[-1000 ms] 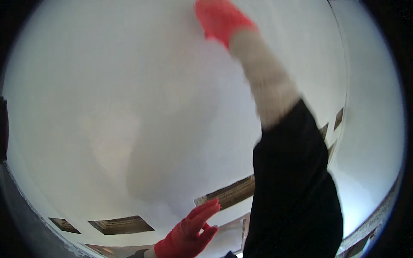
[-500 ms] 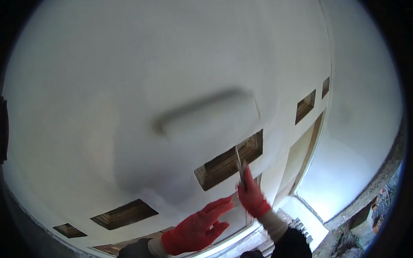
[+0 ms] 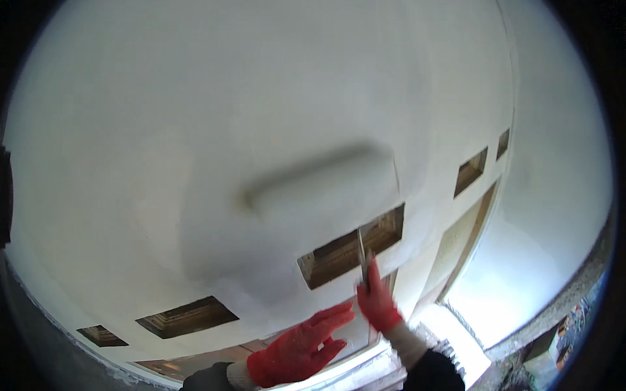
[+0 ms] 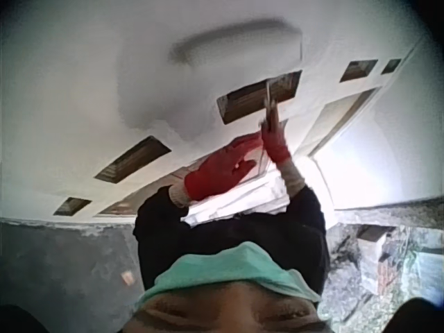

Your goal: The person paints a ceiling using a paint roller, moving it back and forth across the surface to apply white paint.

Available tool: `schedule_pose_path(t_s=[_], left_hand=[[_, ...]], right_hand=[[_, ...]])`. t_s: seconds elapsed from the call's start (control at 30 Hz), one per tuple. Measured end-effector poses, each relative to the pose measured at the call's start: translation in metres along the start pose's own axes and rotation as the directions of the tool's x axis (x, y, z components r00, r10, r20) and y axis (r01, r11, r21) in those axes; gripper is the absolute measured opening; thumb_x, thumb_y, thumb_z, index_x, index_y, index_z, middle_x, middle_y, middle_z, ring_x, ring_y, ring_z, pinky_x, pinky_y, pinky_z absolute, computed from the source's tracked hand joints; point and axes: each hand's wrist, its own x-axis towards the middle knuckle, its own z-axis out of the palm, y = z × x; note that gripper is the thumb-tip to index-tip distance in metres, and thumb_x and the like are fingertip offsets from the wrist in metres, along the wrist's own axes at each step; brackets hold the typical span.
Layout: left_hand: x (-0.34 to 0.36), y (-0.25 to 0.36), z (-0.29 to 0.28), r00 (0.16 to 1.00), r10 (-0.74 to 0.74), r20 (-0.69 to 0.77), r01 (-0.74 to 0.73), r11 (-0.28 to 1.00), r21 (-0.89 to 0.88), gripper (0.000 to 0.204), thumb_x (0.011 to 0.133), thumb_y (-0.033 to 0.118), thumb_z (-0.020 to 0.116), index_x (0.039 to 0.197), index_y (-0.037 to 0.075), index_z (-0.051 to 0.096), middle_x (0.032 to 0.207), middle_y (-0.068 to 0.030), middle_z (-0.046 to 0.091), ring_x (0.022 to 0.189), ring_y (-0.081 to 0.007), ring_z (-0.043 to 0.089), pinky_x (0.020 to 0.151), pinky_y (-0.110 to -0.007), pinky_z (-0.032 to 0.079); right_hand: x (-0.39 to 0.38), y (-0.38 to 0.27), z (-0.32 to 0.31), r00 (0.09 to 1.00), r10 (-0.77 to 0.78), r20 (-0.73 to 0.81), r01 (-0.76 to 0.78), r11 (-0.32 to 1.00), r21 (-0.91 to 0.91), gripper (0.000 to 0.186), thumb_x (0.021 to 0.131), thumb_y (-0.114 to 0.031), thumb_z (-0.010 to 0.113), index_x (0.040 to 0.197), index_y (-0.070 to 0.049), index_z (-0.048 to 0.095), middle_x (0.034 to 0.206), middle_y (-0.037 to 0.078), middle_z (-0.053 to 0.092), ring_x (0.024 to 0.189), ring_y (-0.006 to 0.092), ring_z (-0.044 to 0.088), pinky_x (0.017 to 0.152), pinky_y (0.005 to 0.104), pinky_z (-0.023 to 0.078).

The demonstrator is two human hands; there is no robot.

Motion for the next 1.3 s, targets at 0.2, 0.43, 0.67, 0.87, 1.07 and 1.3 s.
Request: schedule_pose_path(t_s=[0.2,0.43,0.67,0.87,1.07,1.3], left_hand=[[0.02,-0.001,0.021,0.994,0.109,-0.021,-0.103,0.975,0.196,0.048,0.092,0.018,0.055,0.135,0.003,0.041,0.136,-0.0218,0.043,0.115,-0.037,0.052,0.093,-0.041,0.045],[0.075,-0.057,0.068,0.951,-0.176,-0.253,0.257,0.906,0.336,0.047,0.091,0.022,0.055,0.133,0.007,0.04,0.11,-0.0214,0.057,0.091,-0.0352,0.061,0.074,-0.042,0.05],[0.12,-0.085,0.08,0.835,-0.182,-0.519,-0.002,0.943,-0.334,0.019,0.093,0.011,0.053,0.109,0.006,0.046,0.082,-0.0054,0.049,0.068,-0.0151,0.049,0.061,-0.031,0.045],[0.121,-0.017,0.02,0.893,0.101,-0.438,-0.171,0.977,-0.125,0.026,0.094,0.011,0.053,0.117,0.003,0.045,0.097,-0.0109,0.053,0.082,-0.0189,0.055,0.071,-0.033,0.048],[0.061,0.029,-0.045,0.924,0.029,-0.381,-0.076,0.991,-0.107,0.042,0.091,0.007,0.058,0.129,0.001,0.041,0.124,-0.0183,0.046,0.096,-0.0276,0.057,0.084,-0.035,0.047],[0.032,0.055,-0.106,0.924,0.034,-0.382,-0.032,0.999,0.012,0.044,0.086,-0.002,0.058,0.127,0.005,0.044,0.13,-0.0186,0.045,0.081,-0.0196,0.059,0.071,-0.03,0.05]], right_hand=[[-0.093,0.012,-0.012,0.996,-0.02,0.086,0.018,1.0,0.016,0.056,0.094,-0.009,0.044,0.146,-0.003,0.024,0.13,0.026,0.051,0.111,0.0384,0.057,0.082,0.0404,0.05],[-0.063,0.0,-0.038,0.985,-0.034,0.169,0.006,0.987,0.162,0.058,0.095,-0.008,0.044,0.148,-0.005,0.021,0.133,0.023,0.05,0.111,0.0325,0.058,0.08,0.0346,0.052],[-0.053,-0.01,-0.056,0.969,-0.223,0.107,0.2,0.96,0.195,0.063,0.092,-0.003,0.044,0.149,-0.007,0.018,0.146,0.018,0.037,0.114,0.0309,0.056,0.08,0.0344,0.051],[0.008,-0.043,-0.065,0.905,-0.408,-0.122,0.417,0.906,0.064,0.058,0.091,0.005,0.041,0.147,-0.007,0.029,0.143,0.018,0.043,0.103,0.0275,0.058,0.078,0.0331,0.049],[0.196,-0.2,-0.112,0.839,-0.448,-0.309,0.497,0.862,0.099,0.057,0.087,-0.002,0.042,0.143,-0.006,0.035,0.07,0.011,0.059,0.061,0.0162,0.057,0.061,0.0294,0.049],[0.405,-0.513,-0.225,0.683,-0.668,-0.295,0.712,0.699,0.065,0.037,0.092,-0.026,0.048,0.127,-0.013,0.052,0.063,0.0,0.044,0.051,0.0126,0.043,0.044,0.0292,0.036]])
